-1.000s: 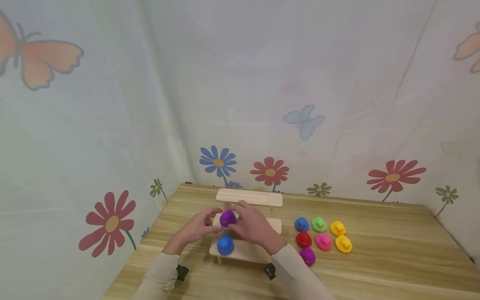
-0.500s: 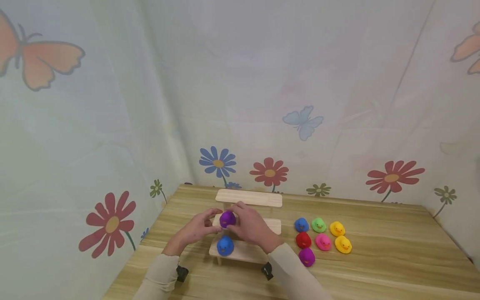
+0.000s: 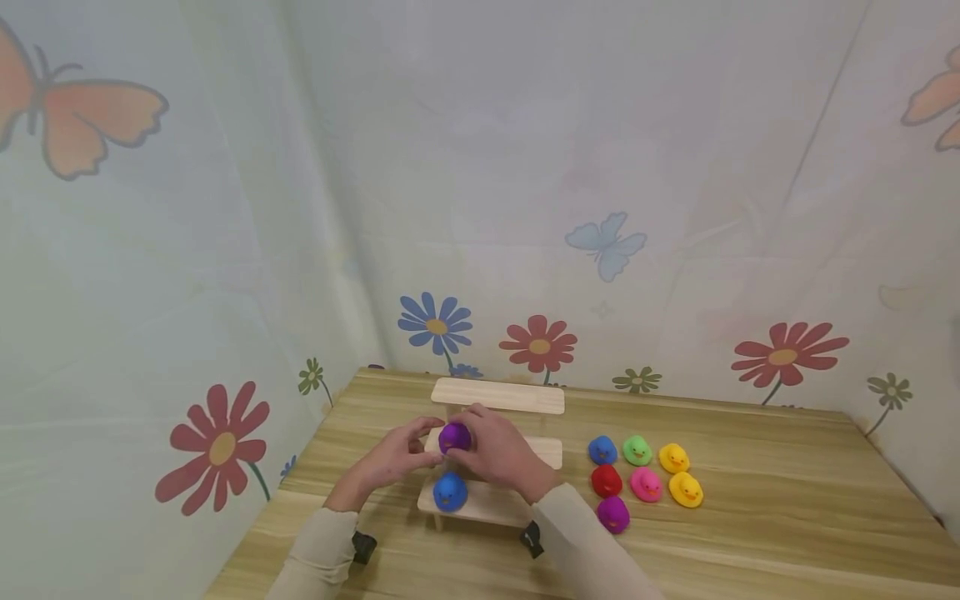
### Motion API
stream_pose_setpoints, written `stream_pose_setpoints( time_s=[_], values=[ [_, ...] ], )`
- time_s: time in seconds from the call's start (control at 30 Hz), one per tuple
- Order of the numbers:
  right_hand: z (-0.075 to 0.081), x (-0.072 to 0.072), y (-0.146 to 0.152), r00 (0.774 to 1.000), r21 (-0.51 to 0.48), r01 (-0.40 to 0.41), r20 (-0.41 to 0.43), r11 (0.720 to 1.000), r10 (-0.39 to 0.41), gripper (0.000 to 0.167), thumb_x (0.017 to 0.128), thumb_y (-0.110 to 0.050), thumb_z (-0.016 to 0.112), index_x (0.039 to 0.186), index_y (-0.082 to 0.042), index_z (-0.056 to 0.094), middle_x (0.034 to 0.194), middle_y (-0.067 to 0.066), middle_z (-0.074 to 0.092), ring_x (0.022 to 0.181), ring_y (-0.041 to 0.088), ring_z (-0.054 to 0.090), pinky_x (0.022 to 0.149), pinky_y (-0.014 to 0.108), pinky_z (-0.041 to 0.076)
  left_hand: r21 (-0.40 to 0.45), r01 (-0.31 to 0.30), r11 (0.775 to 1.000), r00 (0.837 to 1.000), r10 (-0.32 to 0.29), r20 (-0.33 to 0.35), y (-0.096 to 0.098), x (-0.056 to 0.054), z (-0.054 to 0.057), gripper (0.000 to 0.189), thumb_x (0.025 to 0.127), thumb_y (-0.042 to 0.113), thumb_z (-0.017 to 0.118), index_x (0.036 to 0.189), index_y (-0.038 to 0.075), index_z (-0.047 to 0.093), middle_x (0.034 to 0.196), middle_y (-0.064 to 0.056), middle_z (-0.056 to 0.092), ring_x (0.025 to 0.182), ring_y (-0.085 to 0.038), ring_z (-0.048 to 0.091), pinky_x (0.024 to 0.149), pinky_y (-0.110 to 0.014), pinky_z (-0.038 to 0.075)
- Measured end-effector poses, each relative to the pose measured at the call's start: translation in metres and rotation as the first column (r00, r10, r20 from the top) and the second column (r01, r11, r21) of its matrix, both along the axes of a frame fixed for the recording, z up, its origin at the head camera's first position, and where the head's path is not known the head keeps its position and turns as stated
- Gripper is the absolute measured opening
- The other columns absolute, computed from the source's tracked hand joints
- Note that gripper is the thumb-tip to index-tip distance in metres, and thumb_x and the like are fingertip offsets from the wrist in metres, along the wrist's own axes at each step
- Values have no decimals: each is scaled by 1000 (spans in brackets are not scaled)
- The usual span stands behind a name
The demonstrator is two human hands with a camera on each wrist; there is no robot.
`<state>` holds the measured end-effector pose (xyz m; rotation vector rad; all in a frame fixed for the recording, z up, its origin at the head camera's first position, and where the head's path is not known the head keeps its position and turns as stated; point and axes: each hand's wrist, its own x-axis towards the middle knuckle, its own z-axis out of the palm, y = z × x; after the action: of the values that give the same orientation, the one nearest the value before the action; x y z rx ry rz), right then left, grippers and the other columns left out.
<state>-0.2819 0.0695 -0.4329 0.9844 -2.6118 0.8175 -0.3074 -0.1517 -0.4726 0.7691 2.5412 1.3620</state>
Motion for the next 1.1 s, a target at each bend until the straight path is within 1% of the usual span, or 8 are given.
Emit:
stream_pose_setpoints(
  time_s=[0.1, 0.27, 0.5, 0.6, 0.73, 0.83, 0.9, 1.1],
  values=[
    [0, -1, -2, 1000, -7, 9, 14, 1000, -9, 37, 82, -31, 73, 113, -15, 60, 100, -4, 55, 82, 14, 58, 70, 19, 49, -5, 3, 1000, 1000, -3, -15, 0, -1, -1, 57, 88, 32, 66, 135, 10, 44, 135, -21, 47, 80, -15, 63, 66, -32, 51],
    [-1, -1, -3, 999, -8, 25, 30, 1000, -25, 35, 82, -30, 73, 110, -15, 61, 97, -5, 55, 81, 12, 57, 70, 19, 49, -4, 11, 1000, 1000, -11, -29, 1, -2, -2, 56, 89, 31, 65, 135, 8, 45, 134, -22, 47, 80, -15, 63, 66, -32, 52],
    [-2, -2, -1, 998, 10, 52, 40, 999, -52, 33, 83, -31, 72, 111, -19, 59, 99, -7, 55, 86, 8, 55, 75, 21, 49, -5, -4, 1000, 1000, 4, -17, 1, 0, -1, 56, 88, 32, 66, 135, 11, 45, 132, -16, 50, 81, -14, 62, 67, -32, 51],
    [-3, -2, 2, 997, 17, 57, 48, 998, -58, 34, 84, -31, 71, 113, -19, 60, 101, -8, 56, 89, 6, 54, 78, 22, 49, 9, 1, 1000, 1000, -1, -14, 0, 1, -1, 54, 88, 31, 67, 134, 11, 46, 130, -15, 52, 81, -14, 63, 68, -33, 51],
    [-4, 1, 8, 997, 22, 61, 34, 998, -62, 33, 84, -32, 71, 113, -19, 60, 99, -10, 56, 89, 6, 54, 78, 23, 49, 36, 14, 999, 1000, -14, 1, 0, 0, -2, 53, 88, 29, 67, 133, 11, 47, 125, -12, 55, 81, -14, 64, 69, -33, 51],
    [-4, 5, 13, 998, 12, 59, 18, 998, -60, 31, 84, -31, 71, 111, -19, 60, 99, -10, 57, 87, 6, 53, 76, 23, 49, 51, 20, 999, 1000, -21, 7, 0, 0, -3, 53, 87, 28, 67, 133, 10, 47, 125, -13, 55, 82, -15, 65, 70, -33, 51],
    [-4, 7, 16, 998, 1, 55, 13, 998, -55, 31, 84, -30, 71, 111, -18, 61, 100, -9, 57, 87, 6, 53, 76, 24, 50, 53, 21, 998, 1000, -21, 5, 0, 0, -3, 53, 87, 28, 67, 133, 10, 47, 125, -13, 55, 83, -16, 65, 70, -34, 52],
    [-3, 15, 24, 997, -7, 76, -3, 997, -76, 33, 84, -29, 72, 113, -18, 61, 101, -9, 58, 89, 5, 54, 78, 25, 50, 38, 10, 999, 1000, -10, -1, 0, -2, -3, 53, 87, 29, 68, 133, 11, 47, 125, -12, 56, 82, -15, 65, 70, -33, 51]
  ],
)
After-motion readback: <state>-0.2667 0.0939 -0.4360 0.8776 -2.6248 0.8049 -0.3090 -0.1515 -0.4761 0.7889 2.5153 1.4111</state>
